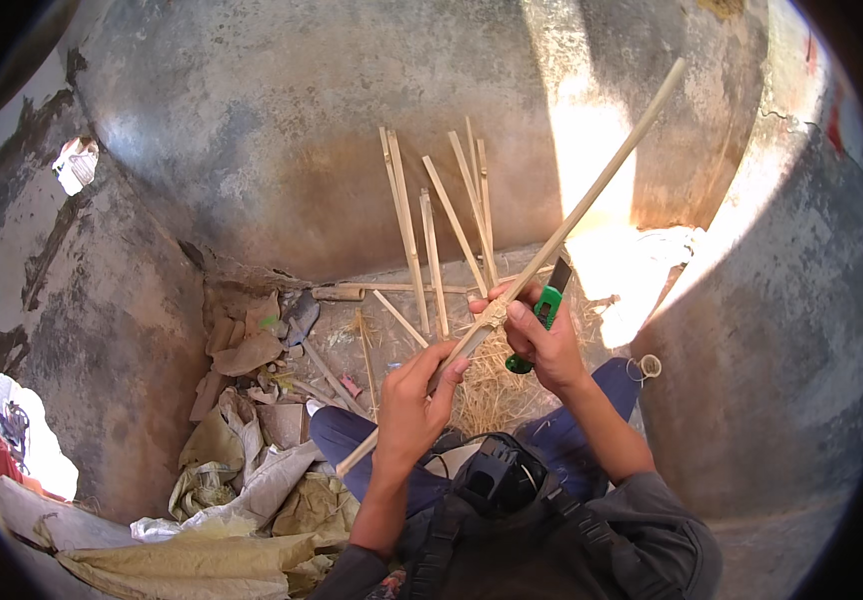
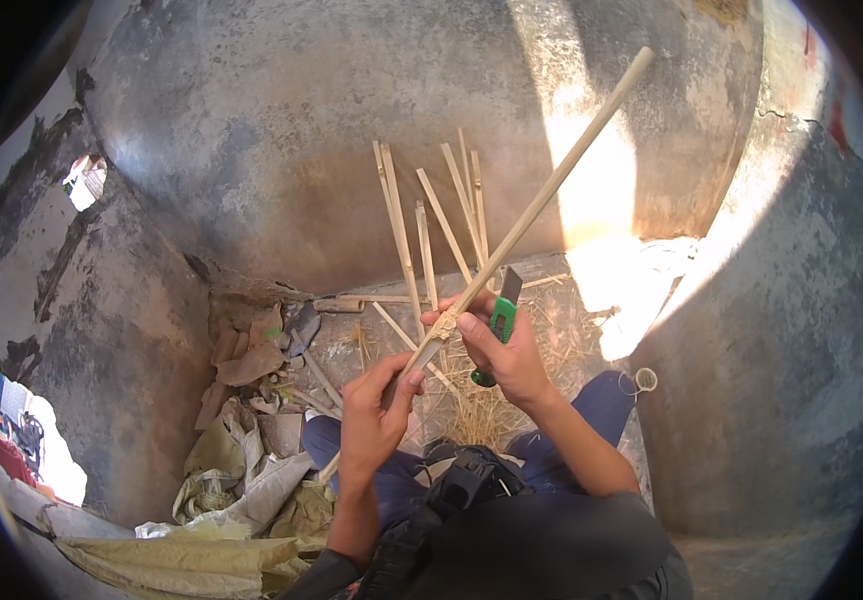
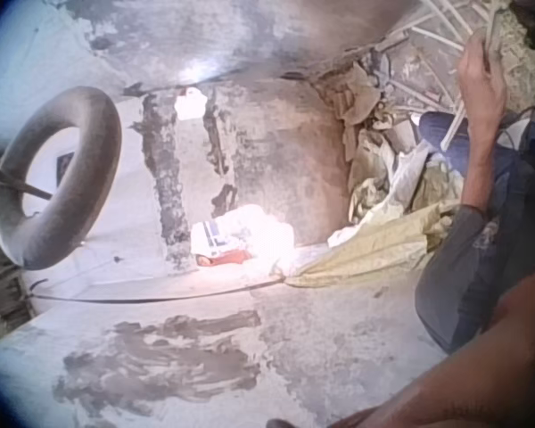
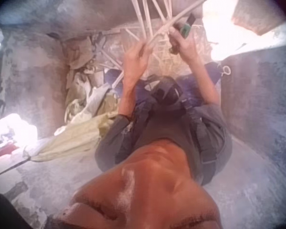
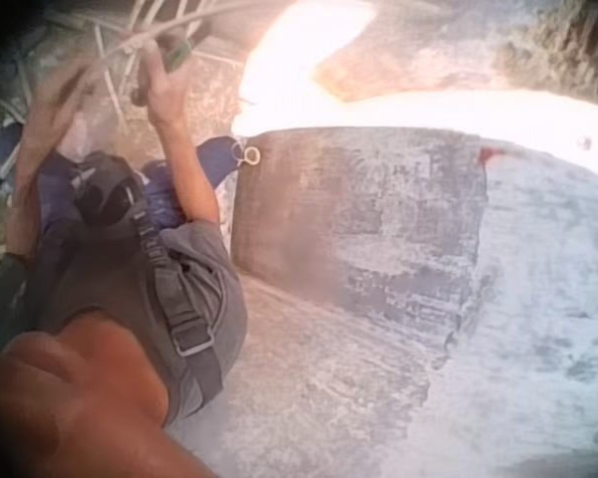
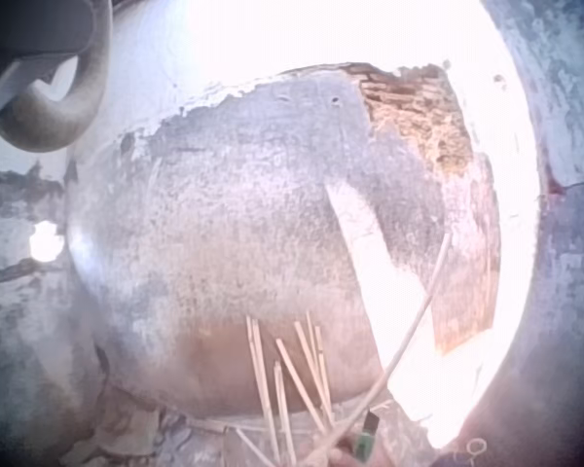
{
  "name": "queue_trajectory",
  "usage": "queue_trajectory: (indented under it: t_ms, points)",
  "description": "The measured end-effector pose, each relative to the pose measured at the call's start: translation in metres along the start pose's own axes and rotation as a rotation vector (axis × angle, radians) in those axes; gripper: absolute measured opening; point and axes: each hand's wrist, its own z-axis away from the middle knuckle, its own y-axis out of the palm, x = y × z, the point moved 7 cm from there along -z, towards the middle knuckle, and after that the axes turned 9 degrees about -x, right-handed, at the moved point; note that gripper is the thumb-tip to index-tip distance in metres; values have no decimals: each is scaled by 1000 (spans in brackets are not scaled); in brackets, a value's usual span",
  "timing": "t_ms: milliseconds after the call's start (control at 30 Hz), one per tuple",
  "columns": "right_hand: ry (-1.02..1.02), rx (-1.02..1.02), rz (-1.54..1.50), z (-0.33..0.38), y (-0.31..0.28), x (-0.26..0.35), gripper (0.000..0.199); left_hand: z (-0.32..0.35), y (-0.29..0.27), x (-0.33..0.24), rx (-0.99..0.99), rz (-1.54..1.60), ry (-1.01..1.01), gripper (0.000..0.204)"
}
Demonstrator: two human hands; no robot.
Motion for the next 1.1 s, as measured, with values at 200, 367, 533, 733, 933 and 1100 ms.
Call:
queue_trajectory:
  t_ms: [200, 367, 533, 733, 933, 1100]
  points:
    - [-72, 13, 171, 11, -11, 14, 31, 30, -9, 7, 87, 52, -71, 17]
    - [-2, 34, 285, 14, -17, 7, 28, 42, 2, 10, 186, 186, -113, 21]
    - [-4, 38, 218, 22, -7, 3, 29, 45, 27, 14, 406, 514, -432, 30]
    - [-436, -18, 571, 24, -19, 33, 28, 48, 21, 17, 236, 303, -292, 32]
    - [-664, 146, 1058, 43, -9, 39, 26, 49, 11, 15, 102, 179, -278, 28]
    - [-718, 220, 1138, 52, 5, 38, 26, 50, 10, 5, 80, 147, -242, 26]
